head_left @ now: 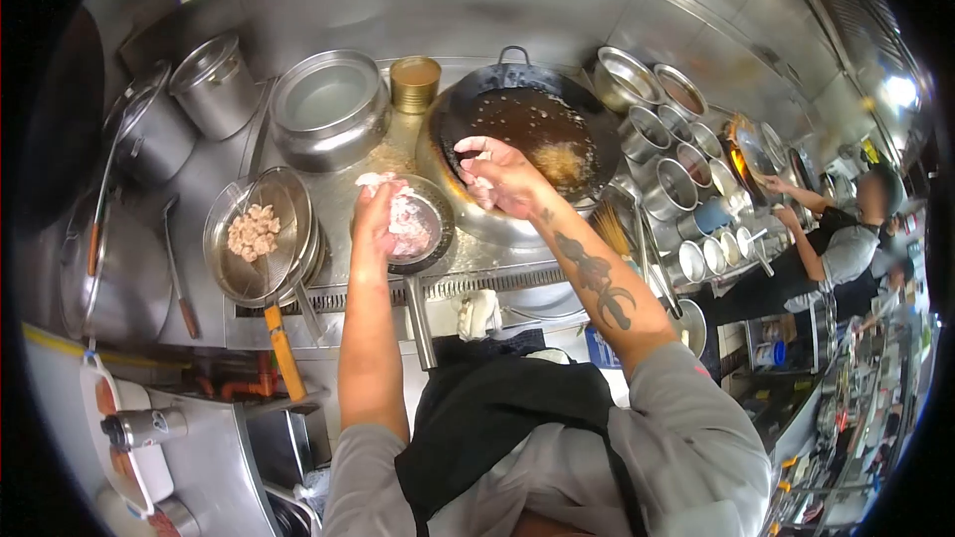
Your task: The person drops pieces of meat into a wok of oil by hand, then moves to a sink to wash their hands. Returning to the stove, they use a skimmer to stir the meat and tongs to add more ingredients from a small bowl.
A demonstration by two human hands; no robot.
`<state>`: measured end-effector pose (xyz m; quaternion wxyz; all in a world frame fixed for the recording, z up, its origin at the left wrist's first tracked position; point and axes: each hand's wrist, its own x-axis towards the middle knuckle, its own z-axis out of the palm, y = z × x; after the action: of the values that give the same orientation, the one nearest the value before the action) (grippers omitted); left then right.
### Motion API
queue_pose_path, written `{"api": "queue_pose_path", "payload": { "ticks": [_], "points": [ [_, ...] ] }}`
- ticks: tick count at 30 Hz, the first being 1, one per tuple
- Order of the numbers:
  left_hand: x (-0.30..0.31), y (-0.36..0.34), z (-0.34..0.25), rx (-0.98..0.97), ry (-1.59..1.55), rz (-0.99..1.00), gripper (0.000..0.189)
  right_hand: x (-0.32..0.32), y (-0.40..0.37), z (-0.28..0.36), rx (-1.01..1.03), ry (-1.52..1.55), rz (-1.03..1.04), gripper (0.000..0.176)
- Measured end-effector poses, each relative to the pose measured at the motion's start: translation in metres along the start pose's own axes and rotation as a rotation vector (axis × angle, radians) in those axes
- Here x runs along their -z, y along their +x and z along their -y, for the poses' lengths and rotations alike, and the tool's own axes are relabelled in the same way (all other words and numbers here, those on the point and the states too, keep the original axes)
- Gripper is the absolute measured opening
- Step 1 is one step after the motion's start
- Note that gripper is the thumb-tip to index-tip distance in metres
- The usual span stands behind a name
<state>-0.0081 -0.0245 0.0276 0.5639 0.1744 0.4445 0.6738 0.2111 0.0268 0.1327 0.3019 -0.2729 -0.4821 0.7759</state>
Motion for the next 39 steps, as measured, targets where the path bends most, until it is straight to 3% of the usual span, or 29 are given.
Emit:
{"api": "queue_pose_path", "payload": {
  "ticks": [2,4,8,10,12,15,18,20,23,24,26,27,30,34,39],
  "points": [
    [-0.003,-0.004,-0.003,0.0,-0.011,-0.016,0.027,0.011,-0.017,0.006,0.036,-0.236,0.007,0.016],
    [-0.004,-0.006,-0.006,-0.008,-0.049,-0.028,0.024,0.05,-0.016,-0.005,0.443,-0.891,-0.067,0.018],
    [0.017,0.011,0.0,0.148,-0.233,0.118,0.019,0.151,-0.038,-0.004,0.244,-1.355,-0.24,0.029],
    [0.009,-0.005,-0.008,0.107,-0.337,0.17,0.022,0.195,-0.05,0.009,0.031,-1.598,-0.36,0.033],
    [0.001,-0.012,-0.013,0.091,-0.373,0.195,0.024,0.221,-0.06,0.02,0.297,-1.754,-0.572,0.034],
    [-0.001,-0.012,-0.01,0.112,-0.253,0.15,0.026,0.169,-0.062,0.062,0.736,-1.661,-0.65,0.035],
    [-0.008,-0.004,-0.002,0.017,0.075,0.069,0.028,0.092,-0.04,0.074,0.673,-1.393,-0.537,0.033],
    [-0.019,-0.011,-0.002,-0.089,0.238,0.116,0.028,0.033,-0.025,0.066,0.551,-1.32,-0.368,0.031],
    [-0.03,-0.013,-0.001,-0.157,0.363,0.247,0.029,-0.014,0.019,0.02,0.539,-1.146,-0.173,0.032],
    [-0.039,-0.018,-0.001,-0.242,0.393,0.233,0.028,-0.023,0.031,0.005,0.482,-1.088,-0.128,0.033],
    [-0.048,-0.032,-0.009,-0.42,0.453,0.187,0.026,-0.033,0.055,-0.019,0.129,-1.029,0.036,0.031],
    [-0.038,-0.018,0.001,-0.464,0.424,0.202,0.027,-0.007,0.079,-0.05,0.591,-1.07,0.053,0.025],
    [-0.029,-0.031,-0.019,-0.265,0.356,0.248,0.026,-0.017,0.062,-0.038,0.097,-0.472,0.055,0.02],
    [-0.015,-0.021,-0.015,-0.229,0.159,0.249,0.017,-0.022,0.063,-0.042,-0.06,-0.066,-0.104,0.019],
    [-0.013,-0.012,-0.009,-0.264,0.245,0.276,0.02,-0.027,0.058,-0.051,-0.008,-0.294,-0.022,0.02]
  ]
}}
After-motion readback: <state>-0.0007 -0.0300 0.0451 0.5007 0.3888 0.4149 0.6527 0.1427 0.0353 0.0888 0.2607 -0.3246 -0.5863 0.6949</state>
